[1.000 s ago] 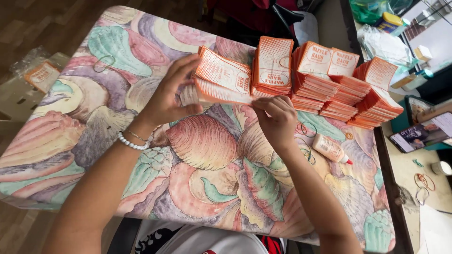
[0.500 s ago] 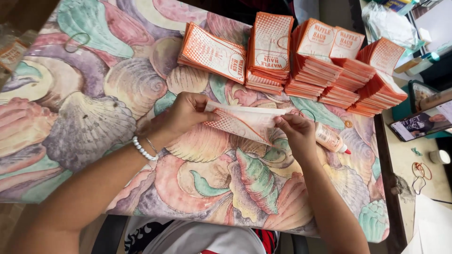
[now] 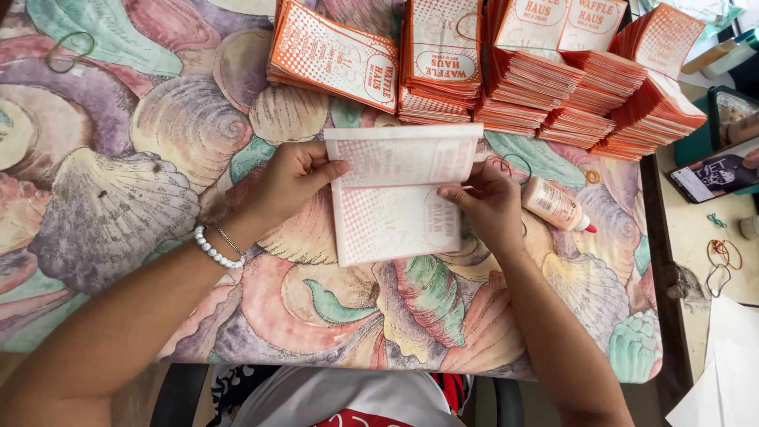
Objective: Sorting, inspecting, and stacking paper bags into organized piles on a table.
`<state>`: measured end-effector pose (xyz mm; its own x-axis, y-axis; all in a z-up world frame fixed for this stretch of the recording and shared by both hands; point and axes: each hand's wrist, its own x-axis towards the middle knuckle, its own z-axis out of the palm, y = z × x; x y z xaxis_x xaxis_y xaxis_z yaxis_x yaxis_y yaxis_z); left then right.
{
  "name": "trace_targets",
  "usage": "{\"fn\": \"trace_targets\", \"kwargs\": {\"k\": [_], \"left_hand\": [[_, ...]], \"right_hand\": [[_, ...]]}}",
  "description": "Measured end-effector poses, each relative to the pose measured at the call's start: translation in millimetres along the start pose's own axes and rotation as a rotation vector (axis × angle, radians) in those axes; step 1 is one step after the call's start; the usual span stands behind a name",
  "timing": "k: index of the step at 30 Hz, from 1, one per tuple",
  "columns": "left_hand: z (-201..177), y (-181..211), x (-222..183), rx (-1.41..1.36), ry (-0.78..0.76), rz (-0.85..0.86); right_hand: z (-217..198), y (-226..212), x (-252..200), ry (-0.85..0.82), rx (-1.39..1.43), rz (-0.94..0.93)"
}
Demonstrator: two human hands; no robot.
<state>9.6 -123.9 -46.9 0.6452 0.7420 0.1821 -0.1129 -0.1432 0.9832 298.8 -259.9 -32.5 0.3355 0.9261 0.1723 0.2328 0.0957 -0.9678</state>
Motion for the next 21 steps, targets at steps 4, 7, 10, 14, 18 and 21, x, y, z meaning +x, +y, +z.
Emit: {"fn": "trace_targets", "kwargs": {"k": [4,7,10,14,18,21], "left_hand": [[-2,-17,4,-0.134,-0.012,-0.059],[0,-4,3,-0.149,-0.049,-0.059],[-2,-6,3,-0.156,-0.017,-0.071],[-17,11,2,-0.172,-0.006,-0.095],[-62,54,3,-0.046,0.07,-0.227],[-102,79,-2,0.025,0.207,-0.293]], "right_hand": [[7,-15,-2,0.087,-0.136,0.063],[-1,-5,-1,0.074,-0.254,0.078],[-12,5,1,0.026,-0.305,0.093],[-15,5,7,0.075,-0.354,0.102],[-34,15,5,-0.008,-0.37,-0.007],[-22,-7,2,-0.234,-0.411,-0.185]]}}
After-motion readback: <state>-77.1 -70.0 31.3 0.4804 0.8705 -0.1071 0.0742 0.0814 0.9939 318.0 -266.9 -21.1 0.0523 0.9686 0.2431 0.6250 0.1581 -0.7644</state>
